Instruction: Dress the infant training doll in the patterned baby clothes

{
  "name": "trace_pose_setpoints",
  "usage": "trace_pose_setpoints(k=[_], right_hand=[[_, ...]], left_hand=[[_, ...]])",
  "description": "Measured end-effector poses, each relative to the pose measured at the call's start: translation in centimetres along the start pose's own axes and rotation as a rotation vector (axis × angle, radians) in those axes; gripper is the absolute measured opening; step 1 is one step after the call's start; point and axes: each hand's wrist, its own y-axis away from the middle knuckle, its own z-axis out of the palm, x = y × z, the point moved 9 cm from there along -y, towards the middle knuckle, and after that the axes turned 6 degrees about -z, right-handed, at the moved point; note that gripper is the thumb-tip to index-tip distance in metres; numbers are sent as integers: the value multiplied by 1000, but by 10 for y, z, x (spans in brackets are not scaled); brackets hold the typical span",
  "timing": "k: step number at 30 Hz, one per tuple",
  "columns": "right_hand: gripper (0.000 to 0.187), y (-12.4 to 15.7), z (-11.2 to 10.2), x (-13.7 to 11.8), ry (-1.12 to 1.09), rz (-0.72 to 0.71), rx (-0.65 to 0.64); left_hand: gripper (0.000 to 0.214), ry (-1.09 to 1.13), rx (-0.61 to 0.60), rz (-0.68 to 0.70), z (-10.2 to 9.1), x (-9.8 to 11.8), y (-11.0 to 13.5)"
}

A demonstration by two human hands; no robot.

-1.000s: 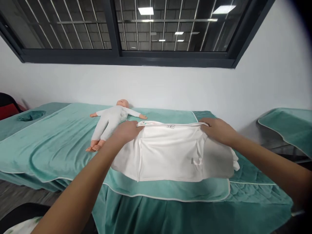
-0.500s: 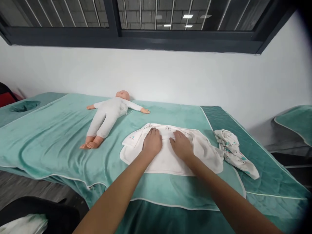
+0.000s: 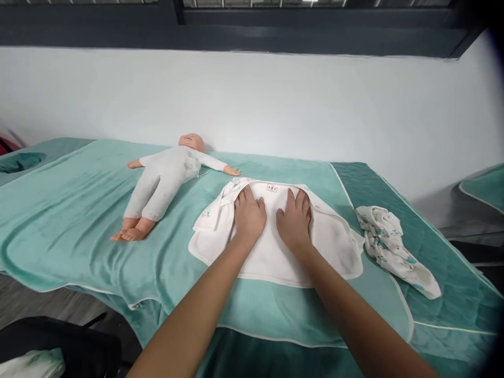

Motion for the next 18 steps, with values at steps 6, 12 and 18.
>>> trace_pose_setpoints(k=[6,12,18], right_hand=[[61,-16,1,-2,98,-127,42],[64,-46,9,4,134,-140,32],[63,-68,31,16,131,-138,-17]], left_hand=[[63,-84,12,85,7,-6,-19],[62,-145,1,78,21,-2,-45],[62,-226,-53,75,48,-12,-66]])
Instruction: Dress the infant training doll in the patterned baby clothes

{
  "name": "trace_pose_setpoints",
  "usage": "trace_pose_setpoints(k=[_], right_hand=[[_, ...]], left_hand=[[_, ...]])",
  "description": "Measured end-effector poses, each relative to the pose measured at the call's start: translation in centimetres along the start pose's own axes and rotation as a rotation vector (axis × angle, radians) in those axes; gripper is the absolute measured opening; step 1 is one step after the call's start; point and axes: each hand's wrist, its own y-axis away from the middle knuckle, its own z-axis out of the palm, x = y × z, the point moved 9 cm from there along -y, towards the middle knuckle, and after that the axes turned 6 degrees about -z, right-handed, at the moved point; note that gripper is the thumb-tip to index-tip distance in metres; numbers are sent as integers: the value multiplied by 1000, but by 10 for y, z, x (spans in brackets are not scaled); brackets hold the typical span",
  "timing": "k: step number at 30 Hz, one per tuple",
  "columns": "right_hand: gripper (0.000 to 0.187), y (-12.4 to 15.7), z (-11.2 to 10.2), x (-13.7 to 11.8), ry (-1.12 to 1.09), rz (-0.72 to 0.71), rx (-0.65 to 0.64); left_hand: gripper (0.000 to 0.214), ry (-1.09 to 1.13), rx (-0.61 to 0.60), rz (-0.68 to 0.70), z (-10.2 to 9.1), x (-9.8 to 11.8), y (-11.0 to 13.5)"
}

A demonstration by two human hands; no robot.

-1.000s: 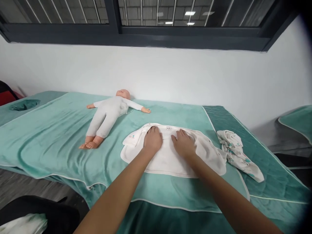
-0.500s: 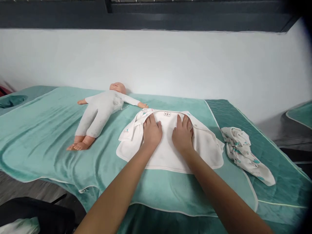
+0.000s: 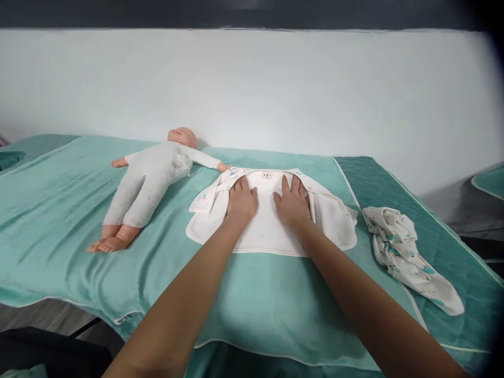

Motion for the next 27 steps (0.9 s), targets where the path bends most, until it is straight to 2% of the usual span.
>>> trace_pose_setpoints(k=[5,10,13,16,18,22,27], right_hand=[[65,-3,15,4,-38,8,-71],[62,-7,23,5,-47,48,-131],[56,-7,14,-1,-24,22,-57],[53,-2,-5,-11,16,-50,106],[50,3,-14,-10,27,-24,181],[36,3,-12,0,24,87,176],[37,-2,-5,1,-15,63,155]], left_hand=[[63,-3,-45,-18,12,-6,-6],[63,2,-92,-27,13,-5,-5],[60,-6,-17,2,3,-1,0],[58,-28,103,31,-11,1,6],[57,-34,142,38,-15,2,9],[55,-34,156,32,-17,1,9],[54,-47,148,27,-14,0,8]])
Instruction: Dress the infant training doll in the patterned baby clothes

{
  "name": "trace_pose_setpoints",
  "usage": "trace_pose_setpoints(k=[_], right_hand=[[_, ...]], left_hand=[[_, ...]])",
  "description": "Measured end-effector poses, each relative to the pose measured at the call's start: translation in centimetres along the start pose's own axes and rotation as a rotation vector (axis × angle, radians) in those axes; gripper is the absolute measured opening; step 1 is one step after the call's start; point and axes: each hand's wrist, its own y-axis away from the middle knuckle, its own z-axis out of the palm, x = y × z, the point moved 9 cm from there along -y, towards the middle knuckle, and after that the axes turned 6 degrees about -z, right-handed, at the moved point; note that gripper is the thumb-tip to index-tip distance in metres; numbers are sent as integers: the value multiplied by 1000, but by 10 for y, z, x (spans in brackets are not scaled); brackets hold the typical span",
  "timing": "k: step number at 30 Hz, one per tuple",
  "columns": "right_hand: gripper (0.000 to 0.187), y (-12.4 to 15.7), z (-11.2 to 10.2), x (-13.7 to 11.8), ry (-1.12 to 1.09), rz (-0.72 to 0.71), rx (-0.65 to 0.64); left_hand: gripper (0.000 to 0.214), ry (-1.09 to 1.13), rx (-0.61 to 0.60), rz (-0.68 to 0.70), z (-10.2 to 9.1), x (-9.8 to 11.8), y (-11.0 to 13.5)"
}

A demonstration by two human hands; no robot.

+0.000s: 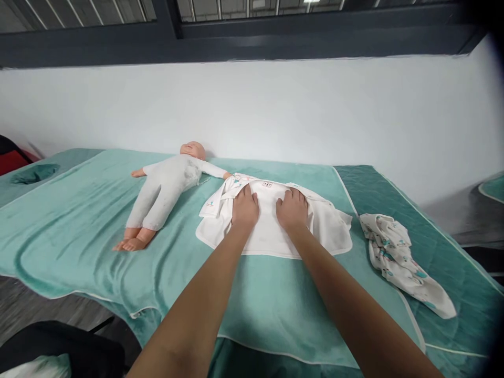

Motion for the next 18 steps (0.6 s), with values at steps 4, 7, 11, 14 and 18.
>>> trace_pose_setpoints(k=[4,7,11,14,18], right_hand=[[51,0,5,1,-13,-3,-22],[57,0,12,0,-11,-10,-70],[55,-1,19,1,4,-6,-145],[54,-3,23,0,15,-14,-192],[54,-4,24,-1,39,-25,-215]], left_hand=[[53,-9,-10,2,2,0,-1],[53,-12,-34,-9,5,0,-2],[55,-50,-98,-50,15,-5,-4],[59,-80,-201,-89,27,-9,-8],[61,-97,-300,-116,37,-11,-9]])
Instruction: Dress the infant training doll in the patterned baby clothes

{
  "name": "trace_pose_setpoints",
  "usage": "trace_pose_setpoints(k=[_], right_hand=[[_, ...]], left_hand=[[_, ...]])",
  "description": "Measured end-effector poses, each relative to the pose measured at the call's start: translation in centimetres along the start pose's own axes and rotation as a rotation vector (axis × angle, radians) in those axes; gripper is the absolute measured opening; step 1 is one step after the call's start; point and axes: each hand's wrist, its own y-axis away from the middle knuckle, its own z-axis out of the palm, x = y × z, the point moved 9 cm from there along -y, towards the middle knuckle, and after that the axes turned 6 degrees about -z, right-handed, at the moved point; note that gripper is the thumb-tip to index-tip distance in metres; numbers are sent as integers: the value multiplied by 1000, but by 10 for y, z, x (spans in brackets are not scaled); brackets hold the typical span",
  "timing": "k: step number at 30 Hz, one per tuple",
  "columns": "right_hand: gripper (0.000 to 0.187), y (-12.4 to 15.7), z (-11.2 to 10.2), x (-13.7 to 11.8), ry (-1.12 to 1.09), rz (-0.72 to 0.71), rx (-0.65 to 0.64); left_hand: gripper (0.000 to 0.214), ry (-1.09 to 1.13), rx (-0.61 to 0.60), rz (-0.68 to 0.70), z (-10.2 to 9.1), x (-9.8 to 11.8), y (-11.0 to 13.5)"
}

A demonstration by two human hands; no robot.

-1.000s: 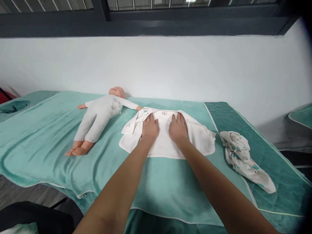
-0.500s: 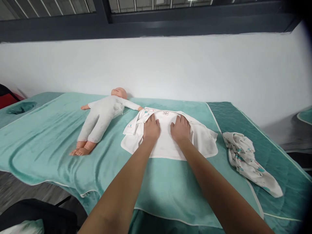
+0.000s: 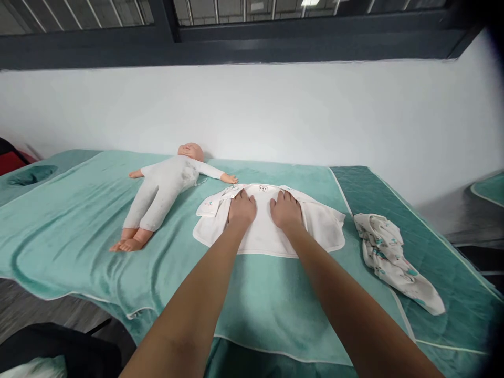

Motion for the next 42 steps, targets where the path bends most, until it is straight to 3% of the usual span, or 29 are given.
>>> trace_pose_setpoints(k=[4,10,13,16,21,25,27,30,33,36,42], right_hand=[[55,3,-1,-5,11,-34,3],[59,20,3,-27,45,-306,-79],[60,29,4,-27,35,-321,-98],[60,36,0,-23,29,-249,-82],[57,51,-6,-23,33,-150,-70],[58,67,-7,-30,29,-195,-87],[59,74,-6,-33,22,-222,-105],[60,79,-5,-35,26,-236,-124],[60,79,-5,-35,48,-237,-117],[59,79,-5,-35,66,-240,-98],[58,78,-6,-35,77,-242,-75]], left_hand=[[63,-5,-1,3,-4,1,10],[64,-20,6,39,-11,-1,39],[63,-11,8,59,-12,-4,51],[60,22,36,94,-16,-4,64],[40,217,191,237,-43,-9,108],[36,355,389,292,-75,-47,141],[39,342,434,187,-83,-78,138],[48,287,420,-16,-83,-118,114],[51,221,339,-95,-77,-133,83],[39,193,323,-141,-77,-144,58],[37,325,535,-211,-95,-170,33]])
